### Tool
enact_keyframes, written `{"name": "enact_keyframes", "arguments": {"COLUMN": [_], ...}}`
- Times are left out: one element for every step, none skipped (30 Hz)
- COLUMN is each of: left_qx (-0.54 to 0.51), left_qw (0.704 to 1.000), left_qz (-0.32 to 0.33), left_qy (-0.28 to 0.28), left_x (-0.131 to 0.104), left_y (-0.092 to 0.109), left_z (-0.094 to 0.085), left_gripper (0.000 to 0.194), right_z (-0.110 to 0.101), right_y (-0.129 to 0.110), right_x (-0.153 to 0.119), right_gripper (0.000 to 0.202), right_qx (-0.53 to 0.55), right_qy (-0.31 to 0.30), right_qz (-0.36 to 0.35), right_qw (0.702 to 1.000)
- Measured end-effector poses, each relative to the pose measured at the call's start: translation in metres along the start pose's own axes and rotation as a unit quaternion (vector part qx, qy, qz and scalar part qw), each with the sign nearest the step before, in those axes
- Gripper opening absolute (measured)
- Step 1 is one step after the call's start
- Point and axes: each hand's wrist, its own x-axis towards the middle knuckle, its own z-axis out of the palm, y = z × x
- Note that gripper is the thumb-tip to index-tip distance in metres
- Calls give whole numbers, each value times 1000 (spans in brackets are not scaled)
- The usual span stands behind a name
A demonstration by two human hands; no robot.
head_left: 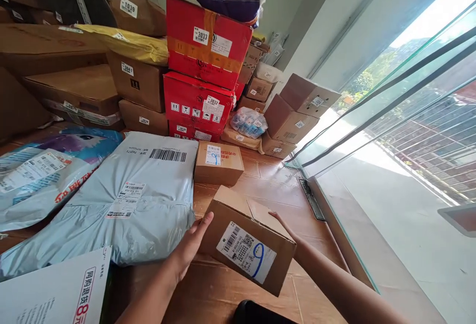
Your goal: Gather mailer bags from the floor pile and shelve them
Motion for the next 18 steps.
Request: {"name": "enact_keyframes", "arguments": {"left_qx": [-3, 7, 30, 58, 74, 66, 31, -24, -78, -112, -113, -76, -10, 64, 128, 175, 210, 242], "left_qw": [1000, 1000, 999, 998, 995, 994, 993, 992, 989, 985, 984, 986, 988, 984, 976, 966, 956, 948], "left_qz": [-23, -29, -15, 13, 41, 67, 93, 111, 122, 130, 137, 147, 154, 164, 172, 171, 161, 147], "left_qy": [-9, -4, 12, 33, 50, 61, 63, 55, 42, 22, -2, -18, -21, 0, 42, 88, 126, 145], "left_x": [1, 2, 3, 5, 8, 11, 15, 20, 25, 29, 34, 38, 41, 43, 43, 41, 35, 27], "left_y": [-2, -4, -6, -8, -8, -7, -6, -6, -5, -7, -10, -16, -23, -31, -40, -49, -56, -62], "left_z": [-4, -6, -8, -9, -10, -10, -10, -8, -5, 0, 7, 14, 22, 29, 33, 34, 30, 19], "left_gripper": [94, 91, 87, 82, 78, 75, 74, 79, 87, 96, 103, 107, 111, 113, 113, 111, 107, 102], "right_z": [-2, -3, -4, -4, -2, 1, 5, 11, 19, 27, 37, 48, 59, 69, 76, 80, 81, 77], "right_y": [3, 5, 7, 9, 10, 13, 16, 20, 27, 35, 46, 57, 69, 79, 88, 94, 96, 94], "right_x": [3, 4, 5, 5, 4, 3, 4, 8, 14, 23, 36, 51, 68, 86, 104, 119, 133, 142], "right_gripper": [74, 78, 77, 71, 63, 54, 49, 48, 53, 59, 65, 68, 67, 65, 63, 63, 66, 69], "right_qx": [-3, -9, -17, -25, -28, -20, -1, 32, 70, 105, 131, 143, 137, 117, 76, 25, -26, -71], "right_qy": [-10, -20, -27, -34, -41, -47, -51, -57, -67, -79, -93, -106, -115, -117, -112, -97, -78, -57], "right_qz": [47, 88, 119, 136, 140, 133, 123, 109, 90, 65, 25, -26, -88, -148, -172, -173, -156, -132], "right_qw": [999, 996, 992, 990, 989, 990, 991, 992, 991, 989, 987, 984, 980, 975, 976, 980, 984, 987]}}
